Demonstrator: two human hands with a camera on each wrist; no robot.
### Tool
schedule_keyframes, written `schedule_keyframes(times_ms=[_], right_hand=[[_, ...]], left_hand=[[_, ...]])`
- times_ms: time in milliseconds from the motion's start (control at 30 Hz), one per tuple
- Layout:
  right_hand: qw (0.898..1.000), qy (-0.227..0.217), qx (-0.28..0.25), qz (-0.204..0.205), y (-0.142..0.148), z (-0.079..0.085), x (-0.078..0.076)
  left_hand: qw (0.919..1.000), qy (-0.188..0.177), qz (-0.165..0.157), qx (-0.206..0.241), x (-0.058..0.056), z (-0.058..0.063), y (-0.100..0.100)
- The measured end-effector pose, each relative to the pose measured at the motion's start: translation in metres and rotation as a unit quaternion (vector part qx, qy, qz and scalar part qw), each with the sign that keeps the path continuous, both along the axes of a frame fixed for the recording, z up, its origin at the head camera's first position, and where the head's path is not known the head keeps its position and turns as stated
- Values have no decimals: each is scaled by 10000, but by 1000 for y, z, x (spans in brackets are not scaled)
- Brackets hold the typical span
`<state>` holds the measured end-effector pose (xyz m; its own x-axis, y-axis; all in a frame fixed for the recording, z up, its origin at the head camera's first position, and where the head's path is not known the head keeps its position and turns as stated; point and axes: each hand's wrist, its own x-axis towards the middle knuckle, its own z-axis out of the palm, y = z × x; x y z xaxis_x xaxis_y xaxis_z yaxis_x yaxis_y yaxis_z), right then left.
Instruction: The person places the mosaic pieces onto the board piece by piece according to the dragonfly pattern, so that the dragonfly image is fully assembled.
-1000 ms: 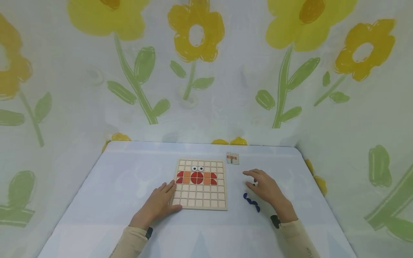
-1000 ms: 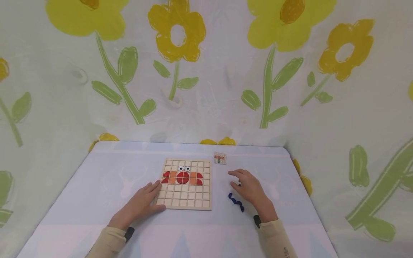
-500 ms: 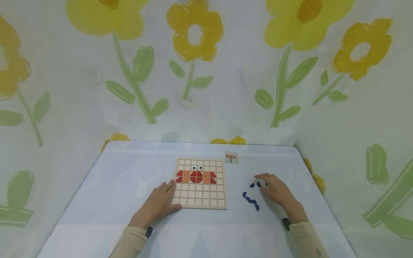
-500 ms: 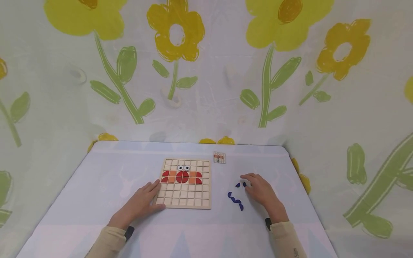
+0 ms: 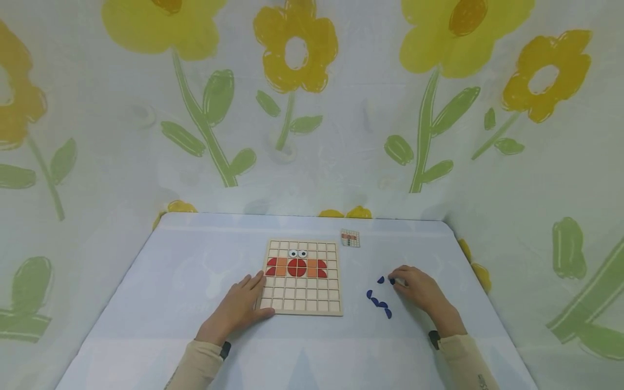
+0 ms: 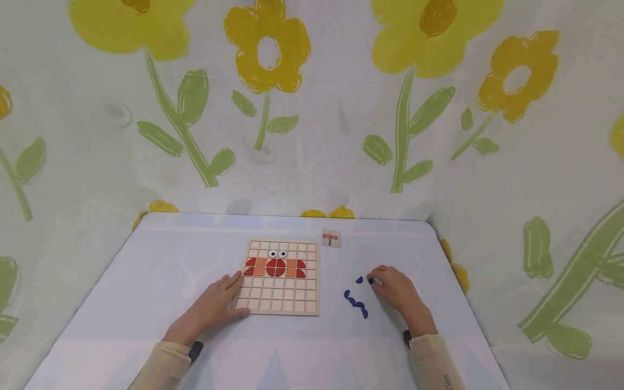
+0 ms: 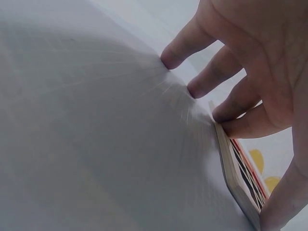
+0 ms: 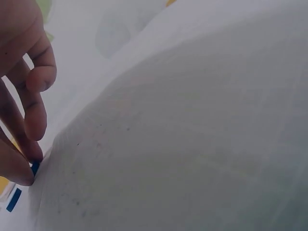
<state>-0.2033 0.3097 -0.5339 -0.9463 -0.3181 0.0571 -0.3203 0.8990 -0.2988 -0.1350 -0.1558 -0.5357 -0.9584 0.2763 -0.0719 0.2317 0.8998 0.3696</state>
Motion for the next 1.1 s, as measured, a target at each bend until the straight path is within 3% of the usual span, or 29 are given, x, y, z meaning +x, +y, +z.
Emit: schedule_keyframes(times_ms=[500,800,1100], right_hand=[[9999,84,33,-86,-2,3,-1],[9978,632,-213,-54,-10,7,0],[9933,1023,-526,126,-37,13,2]], left_hand=[[9998,-185,84,28,1,5,1],[9998,-154,85,4,1,4,1],[9999,-110,79,-44,1,3,1]])
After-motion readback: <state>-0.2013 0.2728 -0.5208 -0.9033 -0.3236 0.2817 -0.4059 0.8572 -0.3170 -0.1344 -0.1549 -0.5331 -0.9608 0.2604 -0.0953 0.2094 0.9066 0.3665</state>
